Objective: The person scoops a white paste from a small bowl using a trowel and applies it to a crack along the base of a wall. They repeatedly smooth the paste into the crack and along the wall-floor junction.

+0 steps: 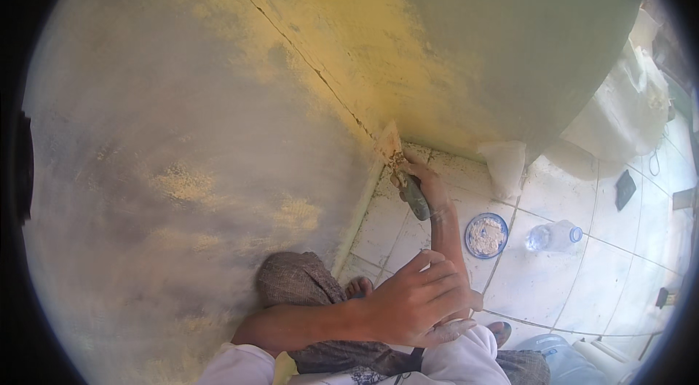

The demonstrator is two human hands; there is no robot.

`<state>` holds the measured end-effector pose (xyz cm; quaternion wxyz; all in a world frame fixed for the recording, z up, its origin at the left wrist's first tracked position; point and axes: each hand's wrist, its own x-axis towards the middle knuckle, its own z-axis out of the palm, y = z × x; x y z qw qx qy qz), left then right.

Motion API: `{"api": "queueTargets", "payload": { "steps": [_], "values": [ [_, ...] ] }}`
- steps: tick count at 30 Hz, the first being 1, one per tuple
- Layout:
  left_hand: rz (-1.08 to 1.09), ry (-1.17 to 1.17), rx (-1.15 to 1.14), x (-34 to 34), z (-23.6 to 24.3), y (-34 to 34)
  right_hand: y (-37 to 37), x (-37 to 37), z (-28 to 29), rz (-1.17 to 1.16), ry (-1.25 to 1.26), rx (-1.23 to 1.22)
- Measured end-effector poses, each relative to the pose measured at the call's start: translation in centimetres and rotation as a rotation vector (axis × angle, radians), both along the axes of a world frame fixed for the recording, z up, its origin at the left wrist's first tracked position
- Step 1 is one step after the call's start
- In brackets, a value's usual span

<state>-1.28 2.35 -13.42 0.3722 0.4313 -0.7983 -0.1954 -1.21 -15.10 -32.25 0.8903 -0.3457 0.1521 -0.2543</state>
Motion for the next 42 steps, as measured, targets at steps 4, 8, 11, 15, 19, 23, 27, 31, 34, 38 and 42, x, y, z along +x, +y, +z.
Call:
{"api": "queueTargets", "payload": {
  "steps": [4,8,11,15,19,23,27,31,34,38,42],
  "values": [
    [-0.035,-0.012,0.023,-0.5,0.5,-0.2,1.7,3.4,-5.3,-0.166,0.333,-0.105],
    [-0.002,0.036,0.000,-0.7,1.4,-1.1,2.8,8.1,-8.6,-0.298,0.510,-0.272],
    [0.015,0.032,0.003,-0.4,1.6,-1.5,4.0,10.5,-8.0,-0.362,0.584,-0.313],
    [0.024,-0.001,0.079,0.3,1.9,-0.9,6.7,10.0,-5.8,-0.177,0.565,-0.240],
    [0.007,0.023,0.026,0.0,1.4,-0.9,4.2,7.4,-9.3,-0.158,0.315,0.197],
    [-0.010,-0.005,0.034,-0.5,1.4,-1.6,-2.1,7.6,-10.3,-0.165,0.197,0.464],
    [0.042,-0.079,-0.070,1.9,1.9,-1.9,-4.6,7.5,-2.6,0.085,0.175,0.260],
    [0.319,0.409,-0.250,5.6,3.3,-2.5,-7.3,3.1,6.6,0.138,0.448,-0.424],
    [0.414,0.875,-0.076,6.5,4.2,-3.0,-6.9,-2.7,13.1,0.329,0.896,-0.894],
    [0.490,1.016,0.230,5.0,0.5,-7.5,-5.8,-11.7,12.4,0.825,1.229,-1.091],
    [0.489,0.398,0.435,4.1,-7.9,-13.9,0.2,-23.0,8.4,0.990,1.457,-0.938]
  ]
}}
